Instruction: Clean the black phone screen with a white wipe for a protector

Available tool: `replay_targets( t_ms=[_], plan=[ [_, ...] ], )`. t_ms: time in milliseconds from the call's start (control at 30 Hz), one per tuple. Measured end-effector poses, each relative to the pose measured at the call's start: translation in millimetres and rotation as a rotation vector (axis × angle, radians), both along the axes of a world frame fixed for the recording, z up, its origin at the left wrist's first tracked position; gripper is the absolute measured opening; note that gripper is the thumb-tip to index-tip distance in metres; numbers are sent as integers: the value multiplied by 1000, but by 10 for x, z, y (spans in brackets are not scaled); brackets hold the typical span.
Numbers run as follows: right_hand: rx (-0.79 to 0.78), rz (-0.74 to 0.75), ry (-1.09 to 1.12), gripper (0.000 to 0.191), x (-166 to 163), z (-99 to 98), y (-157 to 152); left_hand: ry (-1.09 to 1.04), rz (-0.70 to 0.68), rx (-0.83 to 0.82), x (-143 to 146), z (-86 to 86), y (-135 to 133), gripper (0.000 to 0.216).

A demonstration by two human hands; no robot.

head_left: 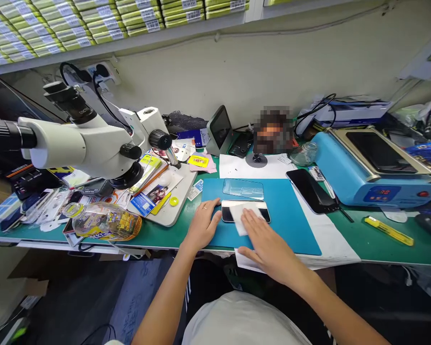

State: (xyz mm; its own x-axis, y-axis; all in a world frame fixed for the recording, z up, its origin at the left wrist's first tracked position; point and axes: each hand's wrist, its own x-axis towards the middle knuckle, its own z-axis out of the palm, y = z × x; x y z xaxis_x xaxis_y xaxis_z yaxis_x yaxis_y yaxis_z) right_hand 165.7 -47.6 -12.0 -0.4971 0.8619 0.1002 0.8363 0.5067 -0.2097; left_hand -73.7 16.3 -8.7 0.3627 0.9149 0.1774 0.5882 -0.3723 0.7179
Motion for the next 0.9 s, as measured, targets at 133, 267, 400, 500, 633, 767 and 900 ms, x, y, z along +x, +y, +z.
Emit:
replay_targets(
  t_ms=[133, 267, 400, 500, 633, 767, 900],
  plan=[
    [-20, -137, -25, 89, 328, -44, 61, 2, 1, -20, 3, 28, 9, 46],
    [-32, -179, -40, 96, 132, -10, 258, -23, 4, -21, 15, 52, 15, 47],
    [-40, -56, -3, 100, -308, 54, 479, -54, 0, -1, 15, 41, 15, 50],
    [-50, -3, 26, 98, -521, 92, 569, -65, 4, 11, 8, 16, 10, 53],
    [-28, 20, 18, 100, -564, 86, 406, -51, 17, 14, 7, -3, -4, 55],
    [27, 47, 39, 97, -531, 24, 110, -42, 22, 18, 21, 8, -6, 54],
    [21, 41, 34, 93, -589, 46, 220, -52, 15, 19, 26, 12, -2, 59]
  ],
)
